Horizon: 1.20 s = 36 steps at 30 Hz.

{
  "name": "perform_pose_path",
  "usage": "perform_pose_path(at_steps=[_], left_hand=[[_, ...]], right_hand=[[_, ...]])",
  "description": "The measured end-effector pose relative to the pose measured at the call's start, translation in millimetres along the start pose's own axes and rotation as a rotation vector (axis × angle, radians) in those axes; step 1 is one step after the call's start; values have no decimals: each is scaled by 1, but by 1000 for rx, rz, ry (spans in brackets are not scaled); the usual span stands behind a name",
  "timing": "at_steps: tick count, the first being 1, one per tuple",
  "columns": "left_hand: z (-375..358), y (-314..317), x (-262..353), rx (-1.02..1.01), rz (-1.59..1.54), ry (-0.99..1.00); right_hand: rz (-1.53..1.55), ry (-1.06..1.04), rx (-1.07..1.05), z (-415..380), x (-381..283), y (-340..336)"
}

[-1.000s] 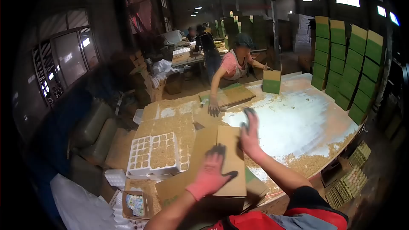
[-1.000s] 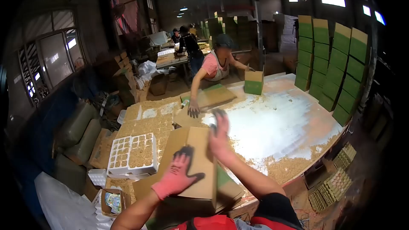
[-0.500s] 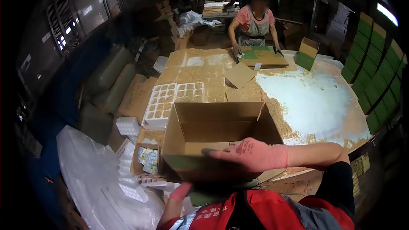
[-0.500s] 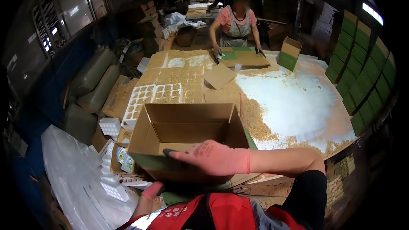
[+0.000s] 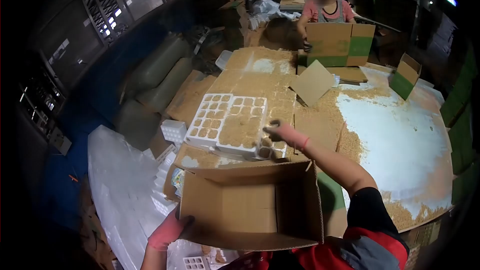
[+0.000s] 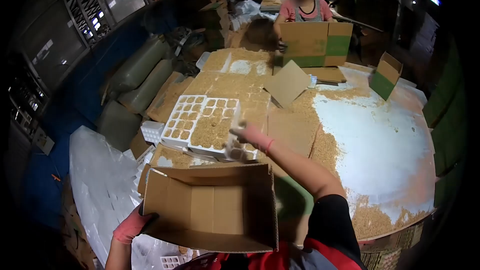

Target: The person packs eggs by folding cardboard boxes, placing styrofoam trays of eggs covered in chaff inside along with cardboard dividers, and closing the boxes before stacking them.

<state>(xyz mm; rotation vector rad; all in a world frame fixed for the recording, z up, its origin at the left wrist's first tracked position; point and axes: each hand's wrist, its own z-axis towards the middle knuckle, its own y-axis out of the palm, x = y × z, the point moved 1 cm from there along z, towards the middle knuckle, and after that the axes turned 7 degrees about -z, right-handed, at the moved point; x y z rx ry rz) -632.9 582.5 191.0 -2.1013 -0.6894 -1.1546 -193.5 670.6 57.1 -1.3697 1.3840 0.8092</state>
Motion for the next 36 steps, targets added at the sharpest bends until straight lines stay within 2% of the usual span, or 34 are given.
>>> perform_pose_path(at_steps=[1, 2, 4, 5, 7, 9, 11, 14, 15, 17, 19, 21, 22, 23, 25, 27, 28, 29, 30, 31, 34, 35, 36], left_hand=[[1, 4, 9, 32, 2, 1], [2, 14, 22, 64, 4, 9], [5, 21, 33, 99, -28, -5], [6, 16, 33, 107, -41, -29], [7, 13, 23, 113, -92, -68], [11, 14, 17, 119, -89, -70], [13, 15, 16, 100, -43, -70], [8, 15, 13, 118, 3, -60], [4, 17, 11, 122, -27, -35], [3, 17, 14, 142, -70, 12], [6, 18, 12, 119, -197, 8], [14, 20, 3, 122, -370, 21], [25, 17, 3, 44, -428, 139], [34, 13, 12, -21, -371, 157], [82, -6, 10, -197, -178, 92], [101, 15, 46, -201, -250, 73], [113, 25, 51, -216, -493, 35], [117, 29, 56, -291, -460, 205], [119, 32, 59, -364, -428, 373], [122, 36, 64, -440, -499, 372], [129, 38, 60, -676, -921, 61], [130, 38, 60, -683, -1023, -18], [122, 39, 57, -465, -828, 76]], right_hand=[[-54, 36, -43, 27, 40, 22], [-127, -20, -247, 62, 77, 39], [-299, -192, -66, 133, 138, 91], [-102, 183, -65, 115, 109, 103], [49, 202, -227, 97, 94, 103], [186, 132, -305, 104, 89, 96], [311, 26, -316, 110, 100, 99], [453, 39, -309, 111, 108, 59], [585, 249, -327, 64, 58, 11], [468, -40, -168, 42, 44, -40], [347, -149, -71, -16, -2, -87], [-129, -336, 87, -86, -68, -119], [-119, -334, 88, -114, -94, -136], [-112, -331, 92, -143, -121, -150], [-116, -198, 141, -206, -171, -158], [-589, -375, 105, -266, -191, -151], [-561, -392, 131, -289, -187, -147], [-932, -563, 139, -309, -179, -151], [-913, -505, 66, -326, -170, -155], [-889, -448, -8, -337, -163, -159], [-736, -475, -261, -351, -147, -154], [-694, -483, -346, -347, -139, -154], [-656, -509, -432, -335, -130, -155]])
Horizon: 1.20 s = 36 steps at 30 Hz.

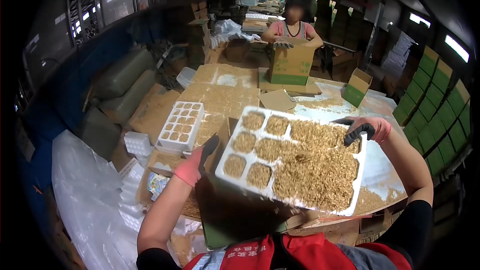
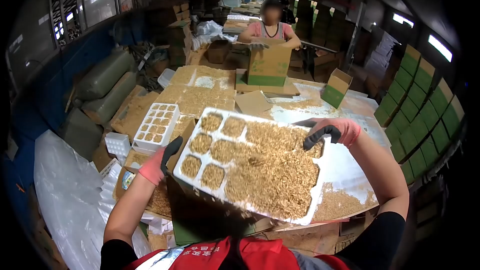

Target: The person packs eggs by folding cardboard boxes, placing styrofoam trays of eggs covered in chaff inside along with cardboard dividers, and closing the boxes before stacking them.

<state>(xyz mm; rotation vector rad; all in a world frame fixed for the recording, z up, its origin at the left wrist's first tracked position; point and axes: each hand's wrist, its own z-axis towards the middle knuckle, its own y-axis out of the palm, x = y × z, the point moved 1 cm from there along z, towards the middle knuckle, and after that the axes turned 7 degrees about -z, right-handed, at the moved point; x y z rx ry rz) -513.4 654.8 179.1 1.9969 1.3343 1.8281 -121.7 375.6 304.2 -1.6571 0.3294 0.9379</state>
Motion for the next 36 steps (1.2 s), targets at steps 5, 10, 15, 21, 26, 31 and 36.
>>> perform_pose_path(at_steps=[5, 10, 15, 21, 26, 31, 36], left_hand=[[-30, -3, -3, -62, -101, 23], [-63, -18, -8, 102, 116, 130], [-43, -29, -36, 217, 567, 271], [-10, -61, -47, 105, 616, 257], [15, -70, -78, 35, 344, 433], [14, -74, -105, 182, 737, 532], [15, -80, -123, 74, 550, 405]], right_hand=[[-227, -228, -152, 72, -2, 16], [-236, 459, -122, 134, -25, 57], [-1085, 4, 20, 144, -14, 115], [-617, -98, -198, 196, 33, 114], [265, 232, 110, 374, -15, 69], [517, 789, -181, 559, 173, 150], [516, 676, -100, 618, 301, 265]])
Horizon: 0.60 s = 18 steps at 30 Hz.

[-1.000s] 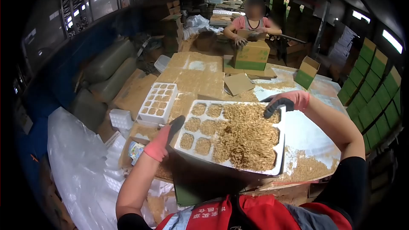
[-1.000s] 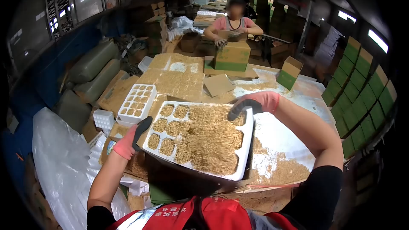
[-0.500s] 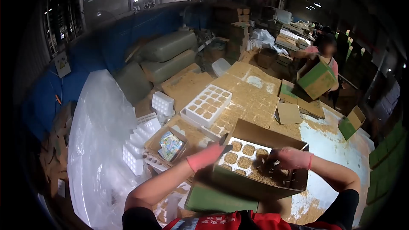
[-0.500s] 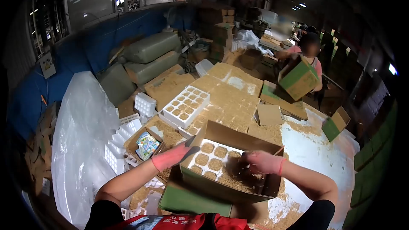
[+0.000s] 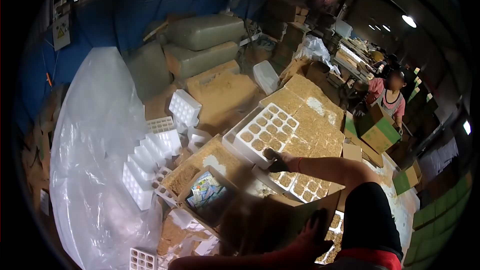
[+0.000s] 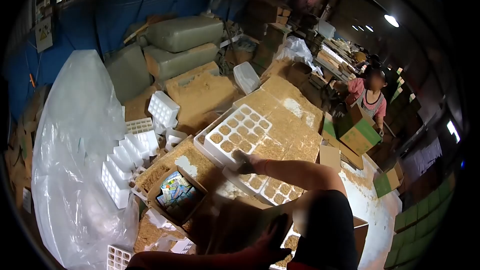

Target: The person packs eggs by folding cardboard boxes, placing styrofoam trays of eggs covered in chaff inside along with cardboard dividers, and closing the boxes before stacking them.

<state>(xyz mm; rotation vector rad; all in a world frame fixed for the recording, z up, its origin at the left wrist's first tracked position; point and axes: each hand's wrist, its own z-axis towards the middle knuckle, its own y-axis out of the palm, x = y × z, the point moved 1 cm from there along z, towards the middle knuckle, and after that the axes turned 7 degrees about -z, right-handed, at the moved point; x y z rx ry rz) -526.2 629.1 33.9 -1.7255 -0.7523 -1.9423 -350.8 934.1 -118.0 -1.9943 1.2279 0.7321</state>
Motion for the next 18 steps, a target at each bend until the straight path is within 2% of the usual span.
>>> perform_pose_path(at_steps=[2, 4, 5, 8, 9, 10, 11, 12, 13, 14, 16, 18], left_hand=[[3, -3, 1, 14, -42, 18], [8, -18, 24, -84, -51, -196], [12, -22, 32, -140, -52, -295], [22, -8, -1, -102, -127, -155], [19, -6, -10, -79, -166, -99], [14, -25, 21, -169, -172, -222], [12, -29, 28, -172, -151, -243], [10, -30, 32, -173, -133, -261], [8, -31, 39, -169, -117, -277], [3, -38, 50, -159, -154, -198], [-3, -40, 44, -59, 37, 271], [-1, -31, 27, -5, 143, 249]], right_hand=[[-107, -238, -26, 13, 4, 19], [-324, -496, -104, -2, -21, 35], [-584, -573, -61, -28, -41, 32], [-682, -596, -80, -36, -59, 37], [-501, -569, -82, -44, -60, 41], [93, -249, -194, -41, -58, 41], [663, 108, -297, -43, -61, 41], [613, 183, -324, -56, -65, 26], [422, 96, -329, -56, -55, -3], [354, 87, -220, -71, -62, -10], [594, 48, -148, -85, -74, -24], [764, -18, -80, -116, -88, -46]])
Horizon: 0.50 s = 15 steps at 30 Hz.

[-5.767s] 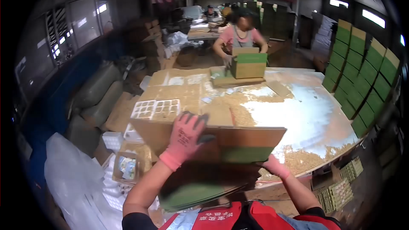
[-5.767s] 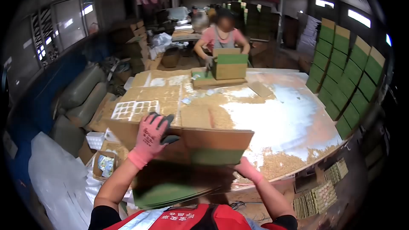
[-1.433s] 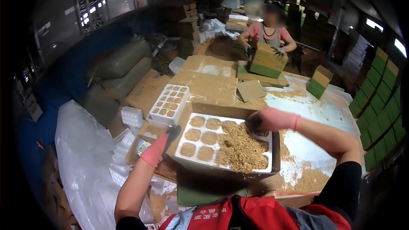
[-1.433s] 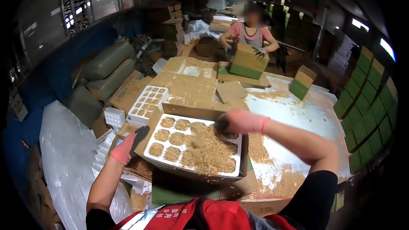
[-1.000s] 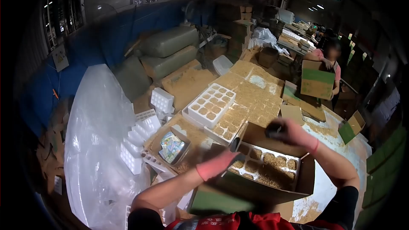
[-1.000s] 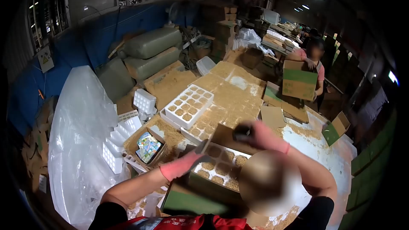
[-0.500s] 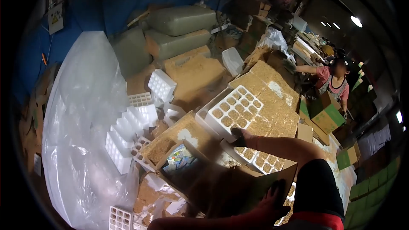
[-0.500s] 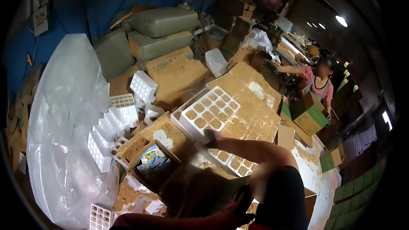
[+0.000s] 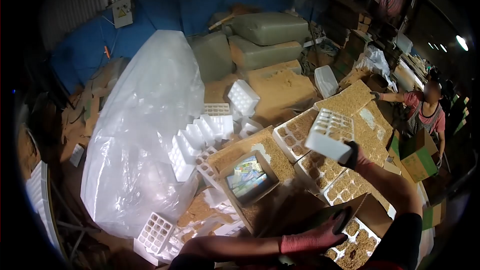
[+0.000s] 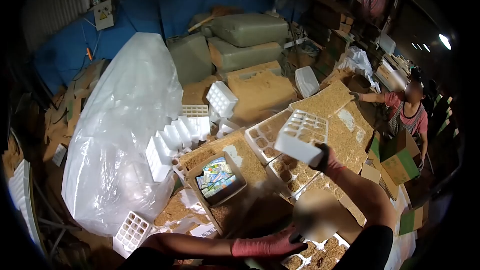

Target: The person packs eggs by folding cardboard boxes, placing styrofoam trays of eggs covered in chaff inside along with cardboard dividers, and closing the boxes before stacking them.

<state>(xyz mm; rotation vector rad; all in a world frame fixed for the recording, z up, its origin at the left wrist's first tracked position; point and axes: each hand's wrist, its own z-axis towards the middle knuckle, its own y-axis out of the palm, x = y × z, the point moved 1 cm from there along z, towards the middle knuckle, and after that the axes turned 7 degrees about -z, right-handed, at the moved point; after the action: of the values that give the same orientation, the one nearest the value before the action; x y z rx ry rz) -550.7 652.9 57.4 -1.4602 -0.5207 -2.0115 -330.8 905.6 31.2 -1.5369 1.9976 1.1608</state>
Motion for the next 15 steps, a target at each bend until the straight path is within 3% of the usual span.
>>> perform_pose_path(at_steps=[1, 3, 5, 6, 8, 9, 11, 12, 13, 14, 15], left_hand=[[5, 6, 7, 2, -1, -253], [4, -5, 38, 37, -51, -306], [4, -2, 31, 73, -37, -6], [5, 0, 35, 80, -44, -29], [-2, -3, 37, -35, 435, 61], [-5, -4, 38, -76, 662, 126], [-6, -8, 27, 5, 168, -100], [-5, -8, 27, 55, -3, -162], [-5, -11, 25, 77, -36, -151], [-4, -11, 29, 98, -69, -140], [-1, -7, 34, 146, -288, -269]], right_hand=[[-33, -52, -5, -27, -16, -3], [-91, -206, -88, -70, -29, -28], [-279, -313, -20, -145, -47, -29], [-954, -739, 57, -177, -57, -43], [-1351, -1002, 183, -264, -62, -65], [-1040, -916, 201, -310, -58, -61], [-262, -642, 23, -382, -49, -96], [-440, -697, 153, -417, -42, -122], [-1254, -956, 326, -455, -31, -135], [-1338, -1008, 262, -490, -20, -153], [-1153, -929, 252, -515, -6, -165]])
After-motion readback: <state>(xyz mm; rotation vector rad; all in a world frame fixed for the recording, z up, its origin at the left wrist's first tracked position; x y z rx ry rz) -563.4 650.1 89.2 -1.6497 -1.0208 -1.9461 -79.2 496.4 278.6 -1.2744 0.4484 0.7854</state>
